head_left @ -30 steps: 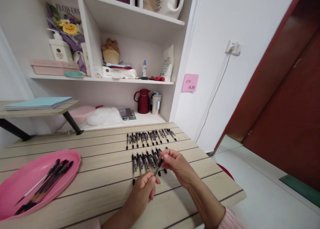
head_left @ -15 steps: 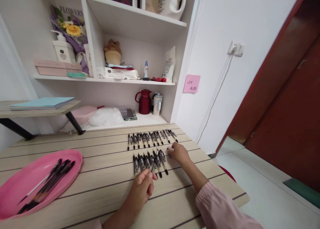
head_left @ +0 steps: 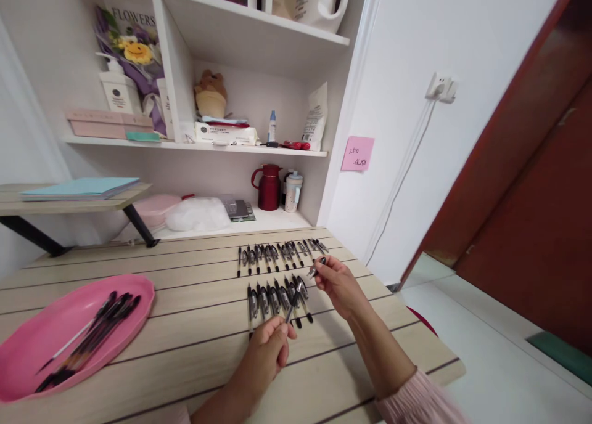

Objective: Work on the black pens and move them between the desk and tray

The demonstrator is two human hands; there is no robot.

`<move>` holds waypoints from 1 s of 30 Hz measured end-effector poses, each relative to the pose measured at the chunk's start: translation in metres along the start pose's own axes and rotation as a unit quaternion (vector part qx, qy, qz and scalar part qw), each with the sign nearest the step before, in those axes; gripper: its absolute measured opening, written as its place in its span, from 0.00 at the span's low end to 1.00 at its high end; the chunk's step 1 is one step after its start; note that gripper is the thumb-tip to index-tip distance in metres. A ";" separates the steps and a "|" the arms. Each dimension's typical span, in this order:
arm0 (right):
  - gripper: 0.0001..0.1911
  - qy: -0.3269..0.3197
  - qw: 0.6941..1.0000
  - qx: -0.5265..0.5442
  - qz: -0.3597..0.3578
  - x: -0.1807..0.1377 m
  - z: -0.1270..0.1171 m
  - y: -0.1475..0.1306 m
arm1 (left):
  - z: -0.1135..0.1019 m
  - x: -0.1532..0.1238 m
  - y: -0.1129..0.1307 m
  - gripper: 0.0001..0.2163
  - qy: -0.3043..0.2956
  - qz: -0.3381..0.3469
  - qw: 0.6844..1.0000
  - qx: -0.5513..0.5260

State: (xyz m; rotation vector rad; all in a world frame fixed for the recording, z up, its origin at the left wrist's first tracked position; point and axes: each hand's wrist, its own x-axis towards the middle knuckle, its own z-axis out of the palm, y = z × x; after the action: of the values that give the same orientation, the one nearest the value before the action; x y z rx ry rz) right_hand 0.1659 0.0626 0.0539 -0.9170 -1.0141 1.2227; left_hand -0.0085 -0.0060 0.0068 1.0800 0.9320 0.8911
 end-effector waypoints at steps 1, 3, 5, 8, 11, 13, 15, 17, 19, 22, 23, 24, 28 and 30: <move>0.15 -0.006 1.000 0.016 -0.002 -0.004 0.005 -0.003 | 0.000 0.000 0.000 0.16 0.001 0.001 1.000 0.002; 0.15 -0.017 1.000 0.021 -0.004 -0.009 0.013 -0.006 | 0.000 -0.001 0.000 0.15 0.005 0.005 1.000 0.007; 0.14 -0.029 0.999 0.014 -0.006 -0.011 0.017 -0.007 | 0.000 -0.002 0.001 0.14 0.010 0.012 1.000 0.010; 0.14 -0.047 0.999 0.006 -0.006 -0.012 0.020 -0.003 | 0.001 -0.003 0.003 0.13 0.009 0.013 1.000 0.020; 0.13 -0.055 0.998 -0.001 0.007 -0.014 0.022 0.002 | 0.002 -0.003 0.004 0.12 0.006 0.015 0.999 0.028; 0.14 -0.054 0.998 -0.005 0.019 -0.017 0.023 0.005 | 0.002 -0.004 0.005 0.12 0.005 0.018 0.999 0.030; 0.14 -0.052 0.998 -0.009 0.027 -0.020 0.025 0.009 | 0.003 -0.004 0.005 0.13 0.008 0.019 0.999 0.029; 0.13 -0.055 0.998 -0.010 0.030 -0.023 0.027 0.013 | 0.003 -0.005 0.006 0.13 0.013 0.018 0.999 0.024; 0.12 -0.056 0.998 -0.011 0.031 -0.025 0.028 0.015 | 0.003 -0.005 0.007 0.14 0.016 0.016 1.000 0.020; 0.12 -0.066 0.997 -0.016 0.041 -0.028 0.031 0.018 | 0.003 -0.004 0.006 0.13 0.016 0.018 0.999 0.022; 0.12 -0.071 0.996 -0.018 0.045 -0.030 0.032 0.019 | 0.002 -0.003 0.005 0.13 0.018 0.020 0.999 0.022; 0.12 -0.076 0.996 -0.020 0.048 -0.030 0.033 0.020 | 0.001 -0.003 0.004 0.12 0.019 0.022 0.999 0.022; 0.12 -0.074 0.996 -0.019 0.042 -0.033 0.036 0.026 | -0.001 0.001 -0.002 0.12 0.030 0.031 0.999 0.031; 0.12 -0.070 0.997 -0.015 0.041 -0.033 0.036 0.028 | -0.001 0.001 -0.003 0.12 0.040 0.035 0.998 0.039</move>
State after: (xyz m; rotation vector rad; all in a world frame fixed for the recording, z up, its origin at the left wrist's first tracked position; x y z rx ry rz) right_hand 0.1214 0.0339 0.0342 -0.9138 -1.1176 1.3585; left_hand -0.0083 -0.0054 0.0040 1.1561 1.0076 0.9684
